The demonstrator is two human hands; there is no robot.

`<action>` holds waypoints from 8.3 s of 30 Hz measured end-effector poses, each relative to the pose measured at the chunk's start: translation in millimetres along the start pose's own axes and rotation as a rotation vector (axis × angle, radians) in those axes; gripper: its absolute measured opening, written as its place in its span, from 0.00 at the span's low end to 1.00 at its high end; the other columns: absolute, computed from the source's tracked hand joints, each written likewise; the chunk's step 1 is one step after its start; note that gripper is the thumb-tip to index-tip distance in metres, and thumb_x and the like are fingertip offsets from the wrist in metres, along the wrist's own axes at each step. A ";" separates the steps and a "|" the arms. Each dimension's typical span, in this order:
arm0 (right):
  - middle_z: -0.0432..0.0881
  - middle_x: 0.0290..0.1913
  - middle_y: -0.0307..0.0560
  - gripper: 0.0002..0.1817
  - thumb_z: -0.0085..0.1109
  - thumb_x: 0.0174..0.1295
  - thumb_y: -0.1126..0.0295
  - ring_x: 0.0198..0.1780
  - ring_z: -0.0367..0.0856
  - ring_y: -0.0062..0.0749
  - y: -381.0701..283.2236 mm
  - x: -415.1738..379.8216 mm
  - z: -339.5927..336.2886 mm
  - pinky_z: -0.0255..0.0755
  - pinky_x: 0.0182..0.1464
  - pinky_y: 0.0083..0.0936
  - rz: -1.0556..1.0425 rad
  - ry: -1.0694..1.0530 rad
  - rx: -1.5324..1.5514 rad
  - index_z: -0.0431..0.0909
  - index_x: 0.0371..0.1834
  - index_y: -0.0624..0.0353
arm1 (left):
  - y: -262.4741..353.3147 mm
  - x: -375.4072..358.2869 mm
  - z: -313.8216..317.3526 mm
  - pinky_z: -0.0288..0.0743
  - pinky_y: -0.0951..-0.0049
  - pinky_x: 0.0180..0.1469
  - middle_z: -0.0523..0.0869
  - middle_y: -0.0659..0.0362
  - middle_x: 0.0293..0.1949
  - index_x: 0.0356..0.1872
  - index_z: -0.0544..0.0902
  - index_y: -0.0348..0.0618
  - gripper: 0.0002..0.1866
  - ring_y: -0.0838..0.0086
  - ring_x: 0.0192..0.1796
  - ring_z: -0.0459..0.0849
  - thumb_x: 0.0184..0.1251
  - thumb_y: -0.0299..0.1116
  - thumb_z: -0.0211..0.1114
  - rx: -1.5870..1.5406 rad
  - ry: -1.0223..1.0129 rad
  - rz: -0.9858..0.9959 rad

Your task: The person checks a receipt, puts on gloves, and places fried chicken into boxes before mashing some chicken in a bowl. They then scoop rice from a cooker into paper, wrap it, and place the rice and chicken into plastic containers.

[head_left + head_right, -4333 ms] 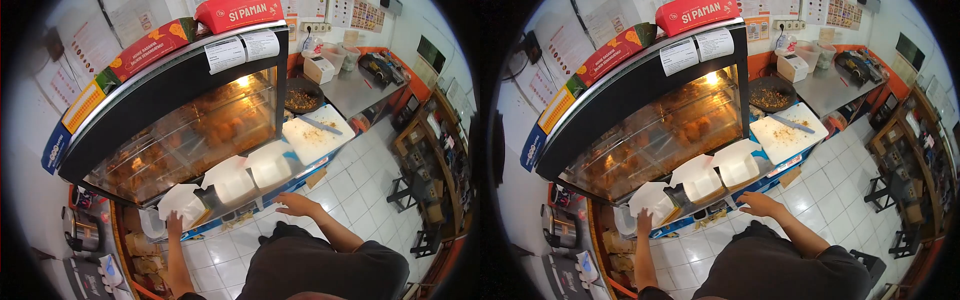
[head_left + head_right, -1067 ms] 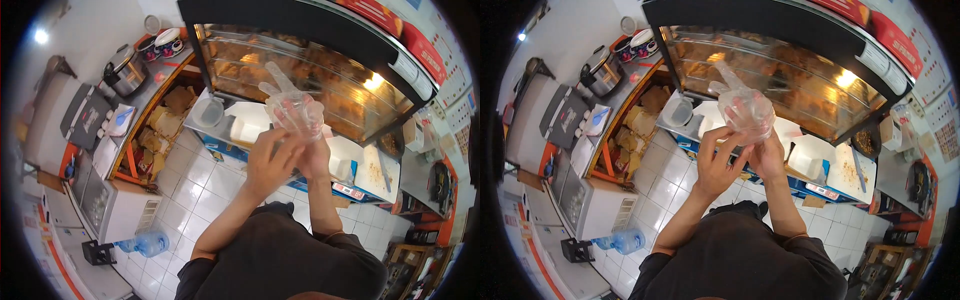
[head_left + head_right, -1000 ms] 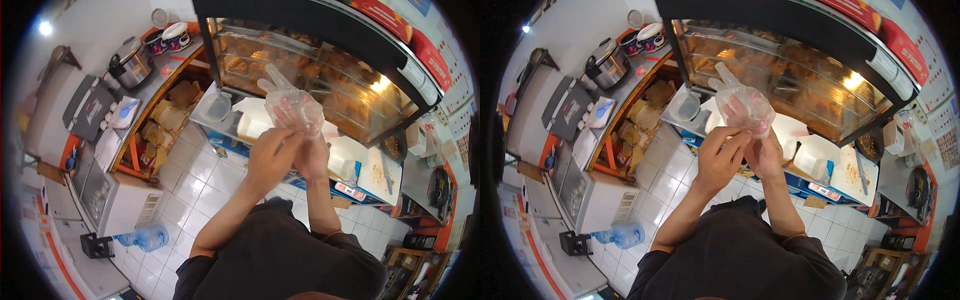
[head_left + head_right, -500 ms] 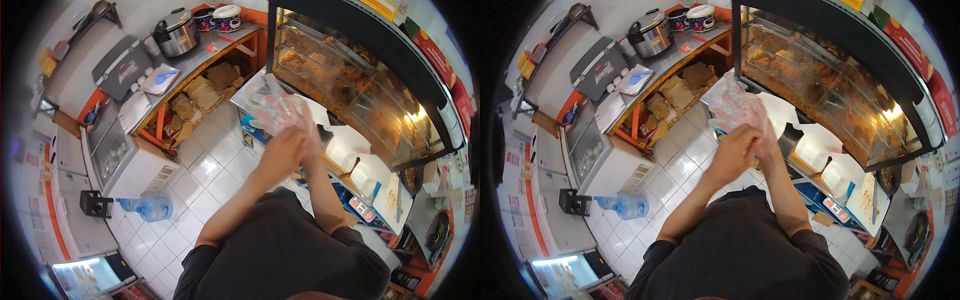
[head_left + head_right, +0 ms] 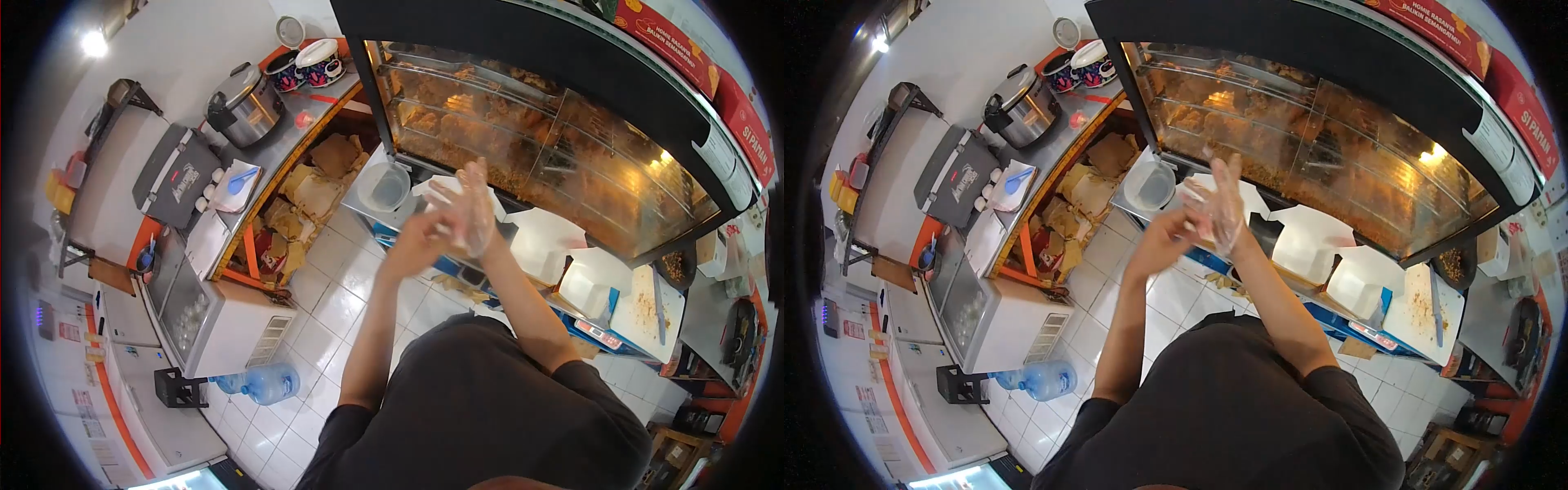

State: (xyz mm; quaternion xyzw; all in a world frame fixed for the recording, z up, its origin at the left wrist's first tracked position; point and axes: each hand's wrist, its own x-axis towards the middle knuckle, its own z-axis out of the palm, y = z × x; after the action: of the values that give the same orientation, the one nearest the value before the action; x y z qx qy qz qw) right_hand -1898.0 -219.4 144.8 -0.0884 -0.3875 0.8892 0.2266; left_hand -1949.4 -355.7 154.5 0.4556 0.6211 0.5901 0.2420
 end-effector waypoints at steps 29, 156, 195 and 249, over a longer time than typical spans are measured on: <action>0.75 0.59 0.58 0.27 0.57 0.67 0.58 0.60 0.75 0.41 -33.0 59.5 -19.8 0.67 0.63 0.31 -0.508 0.434 -1.141 0.71 0.61 0.68 | -123.9 102.7 70.5 0.66 0.59 0.65 0.78 0.43 0.58 0.74 0.55 0.42 0.37 0.51 0.62 0.74 0.68 0.39 0.59 0.092 -0.510 0.092; 0.80 0.56 0.51 0.18 0.53 0.66 0.78 0.59 0.78 0.41 -53.2 36.1 -50.7 0.71 0.65 0.43 -0.447 0.172 -0.341 0.73 0.59 0.67 | -400.3 -355.3 -60.8 0.78 0.64 0.39 0.87 0.52 0.42 0.61 0.71 0.42 0.19 0.67 0.39 0.86 0.72 0.35 0.57 -0.374 0.313 -1.454; 0.83 0.45 0.57 0.16 0.69 0.56 0.66 0.46 0.80 0.52 -335.2 -279.2 -579.7 0.75 0.50 0.40 -0.433 1.041 -1.741 0.79 0.44 0.62 | -287.5 -255.0 254.8 0.81 0.69 0.35 0.86 0.53 0.47 0.63 0.70 0.47 0.23 0.65 0.41 0.87 0.68 0.32 0.60 -0.072 0.213 -1.355; 0.84 0.37 0.52 0.16 0.61 0.64 0.62 0.28 0.82 0.33 262.9 147.0 -44.9 0.77 0.24 0.26 0.543 0.695 -0.431 0.77 0.48 0.63 | -338.4 0.3 -149.3 0.26 0.34 0.71 0.46 0.34 0.74 0.75 0.45 0.32 0.66 0.46 0.78 0.41 0.42 0.55 0.78 0.729 0.510 -0.328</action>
State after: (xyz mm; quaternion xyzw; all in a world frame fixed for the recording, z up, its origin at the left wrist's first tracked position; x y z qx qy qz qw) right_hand -2100.7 -277.9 -74.8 -0.5226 -0.4271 0.7337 0.0788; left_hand -2169.5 -394.3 -140.2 0.2473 0.8911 0.3805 -0.0037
